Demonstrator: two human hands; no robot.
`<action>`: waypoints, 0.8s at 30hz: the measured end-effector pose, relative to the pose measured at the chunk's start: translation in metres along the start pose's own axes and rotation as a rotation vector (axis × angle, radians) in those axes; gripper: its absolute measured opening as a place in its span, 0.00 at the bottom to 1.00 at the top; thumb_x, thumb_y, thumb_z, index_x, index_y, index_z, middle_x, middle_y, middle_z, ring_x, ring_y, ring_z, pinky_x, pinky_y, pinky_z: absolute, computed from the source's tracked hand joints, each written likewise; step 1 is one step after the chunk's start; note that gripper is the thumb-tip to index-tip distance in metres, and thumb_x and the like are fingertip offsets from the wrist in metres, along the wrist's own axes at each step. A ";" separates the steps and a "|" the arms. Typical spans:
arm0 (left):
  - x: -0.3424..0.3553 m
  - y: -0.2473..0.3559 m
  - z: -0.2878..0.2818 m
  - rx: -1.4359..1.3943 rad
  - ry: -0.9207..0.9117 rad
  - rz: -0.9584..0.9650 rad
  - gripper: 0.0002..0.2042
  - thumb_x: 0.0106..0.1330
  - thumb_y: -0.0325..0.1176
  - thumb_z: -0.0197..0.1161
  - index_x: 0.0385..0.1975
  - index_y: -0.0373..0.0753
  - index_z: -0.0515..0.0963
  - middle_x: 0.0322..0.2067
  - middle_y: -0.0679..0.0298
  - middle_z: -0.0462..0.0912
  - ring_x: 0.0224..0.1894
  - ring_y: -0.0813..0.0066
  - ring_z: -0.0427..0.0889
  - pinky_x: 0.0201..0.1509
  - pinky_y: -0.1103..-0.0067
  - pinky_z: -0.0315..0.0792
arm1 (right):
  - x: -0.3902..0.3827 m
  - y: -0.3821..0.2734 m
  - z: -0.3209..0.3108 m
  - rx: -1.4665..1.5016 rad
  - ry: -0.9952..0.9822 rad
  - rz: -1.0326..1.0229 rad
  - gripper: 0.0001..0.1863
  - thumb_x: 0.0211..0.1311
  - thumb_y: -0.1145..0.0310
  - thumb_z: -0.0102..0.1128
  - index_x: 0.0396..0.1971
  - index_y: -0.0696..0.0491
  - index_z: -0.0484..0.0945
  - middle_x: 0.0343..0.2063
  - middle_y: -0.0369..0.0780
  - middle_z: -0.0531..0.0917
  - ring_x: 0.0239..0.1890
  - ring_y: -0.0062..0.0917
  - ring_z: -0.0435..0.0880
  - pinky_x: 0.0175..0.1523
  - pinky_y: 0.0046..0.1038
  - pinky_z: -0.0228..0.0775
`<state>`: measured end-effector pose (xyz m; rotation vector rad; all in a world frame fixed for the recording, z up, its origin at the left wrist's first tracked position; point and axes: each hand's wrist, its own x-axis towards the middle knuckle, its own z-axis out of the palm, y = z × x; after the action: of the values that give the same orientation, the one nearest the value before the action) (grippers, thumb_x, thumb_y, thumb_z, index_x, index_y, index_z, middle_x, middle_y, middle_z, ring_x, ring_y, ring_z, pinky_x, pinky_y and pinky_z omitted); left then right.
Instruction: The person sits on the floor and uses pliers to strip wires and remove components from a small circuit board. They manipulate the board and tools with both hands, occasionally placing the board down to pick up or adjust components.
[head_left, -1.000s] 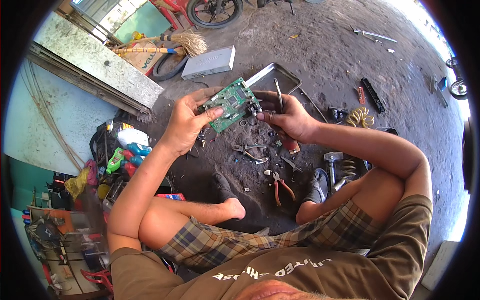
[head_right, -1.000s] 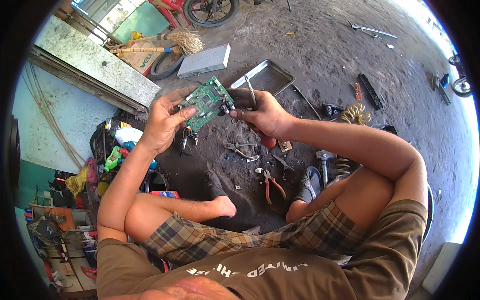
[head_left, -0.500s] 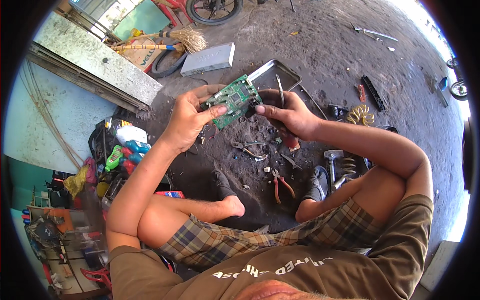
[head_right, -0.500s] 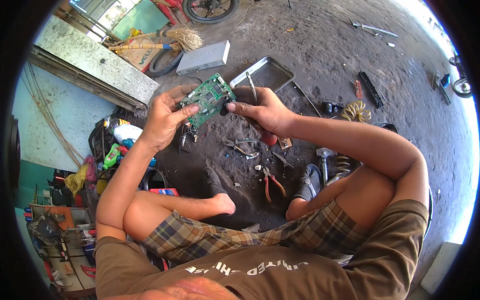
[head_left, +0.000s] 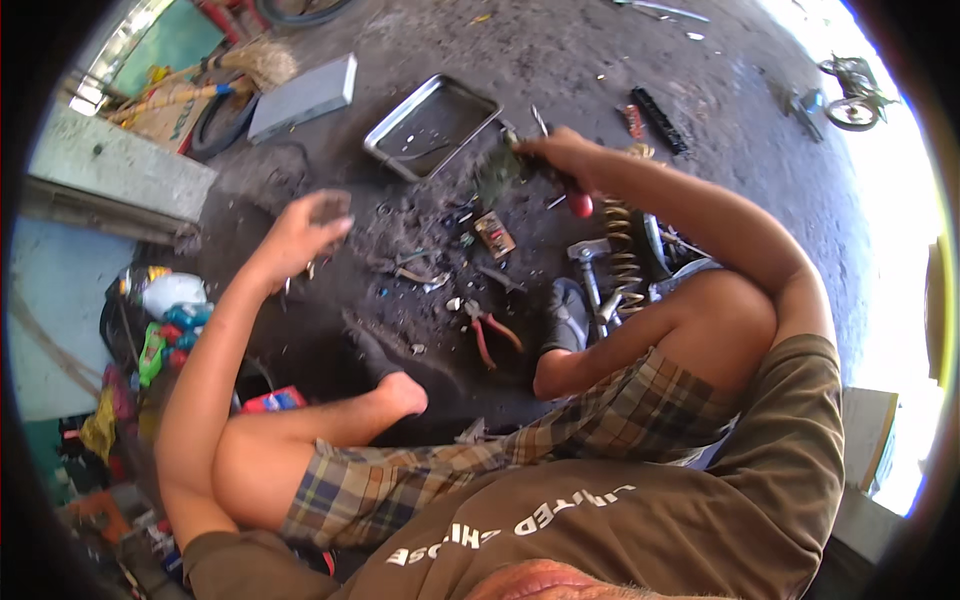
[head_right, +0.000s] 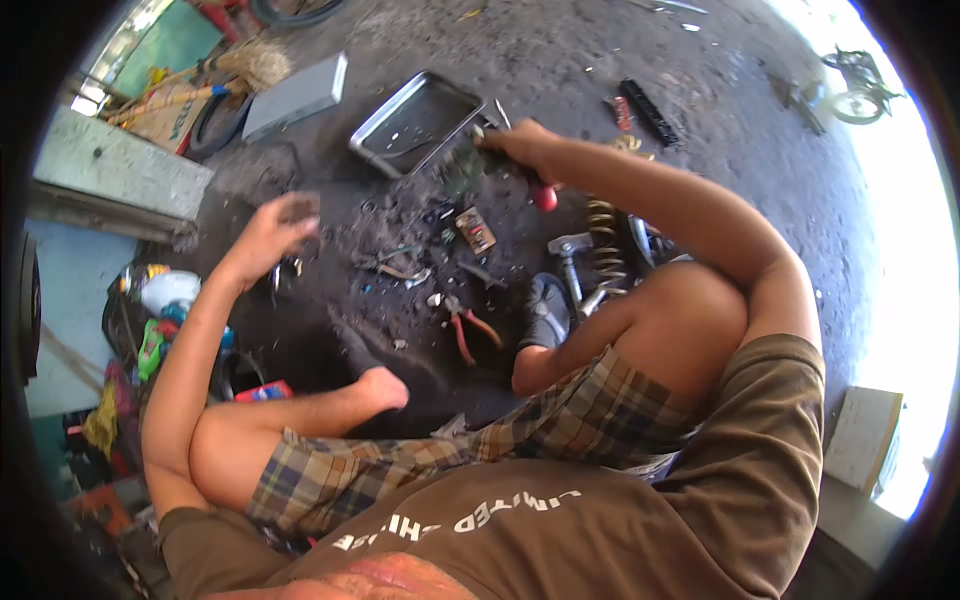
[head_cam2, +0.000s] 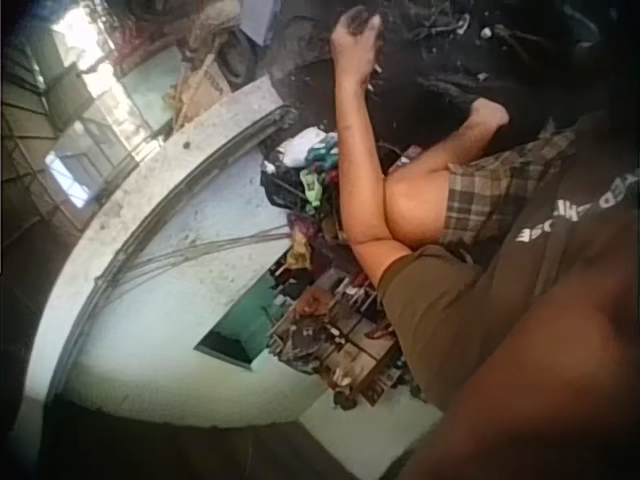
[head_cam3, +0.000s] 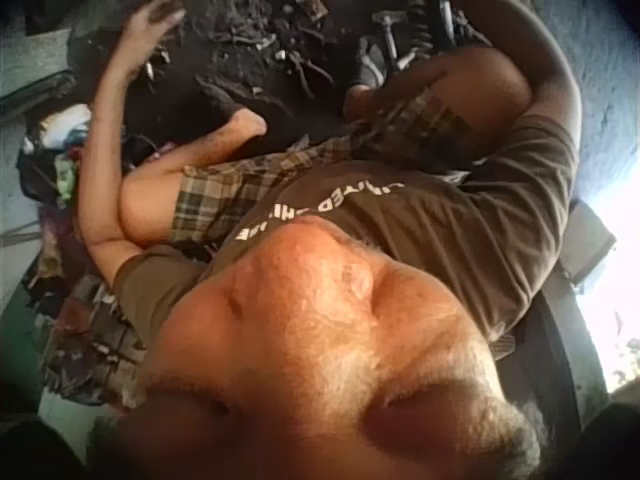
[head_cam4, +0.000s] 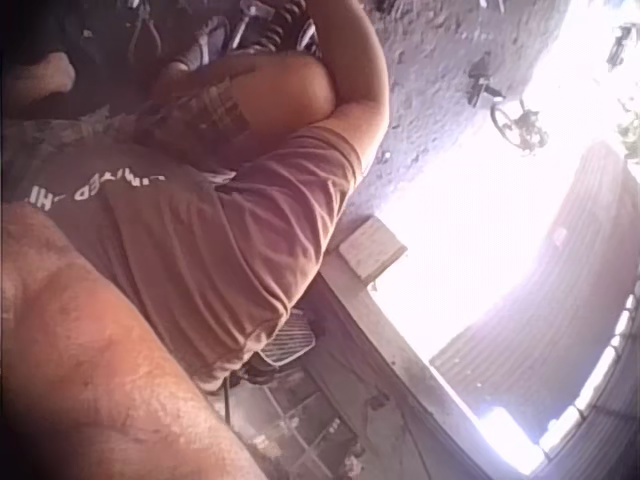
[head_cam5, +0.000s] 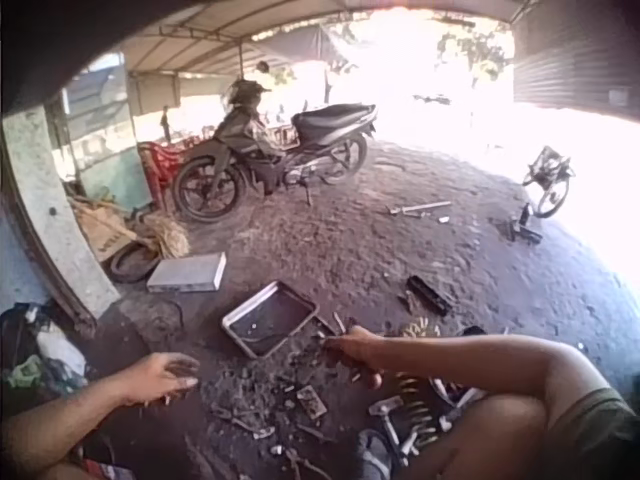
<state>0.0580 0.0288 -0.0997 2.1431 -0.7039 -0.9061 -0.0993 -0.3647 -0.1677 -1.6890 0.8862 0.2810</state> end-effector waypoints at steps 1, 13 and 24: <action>0.013 -0.001 0.004 0.044 -0.089 0.010 0.26 0.74 0.38 0.69 0.67 0.33 0.75 0.61 0.53 0.84 0.55 0.71 0.85 0.52 0.74 0.81 | 0.029 0.043 -0.019 -0.041 0.072 0.037 0.25 0.59 0.45 0.76 0.38 0.56 0.88 0.33 0.36 0.85 0.32 0.25 0.82 0.39 0.36 0.72; 0.013 -0.004 0.020 0.202 -0.406 -0.041 0.24 0.74 0.37 0.69 0.65 0.32 0.76 0.58 0.52 0.86 0.57 0.65 0.87 0.64 0.71 0.78 | 0.034 0.202 -0.052 0.574 0.252 0.338 0.30 0.64 0.44 0.74 0.51 0.55 0.80 0.51 0.48 0.87 0.33 0.38 0.84 0.40 0.49 0.78; 0.015 -0.014 0.020 0.231 -0.435 -0.046 0.24 0.74 0.38 0.69 0.65 0.33 0.77 0.58 0.51 0.86 0.55 0.64 0.87 0.62 0.70 0.79 | 0.023 0.173 -0.025 0.202 0.087 0.095 0.25 0.62 0.47 0.77 0.31 0.59 0.85 0.23 0.39 0.82 0.17 0.25 0.72 0.23 0.36 0.63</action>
<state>0.0547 0.0191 -0.1264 2.1859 -1.0167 -1.3974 -0.2072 -0.4080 -0.3001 -1.4836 1.0269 0.1766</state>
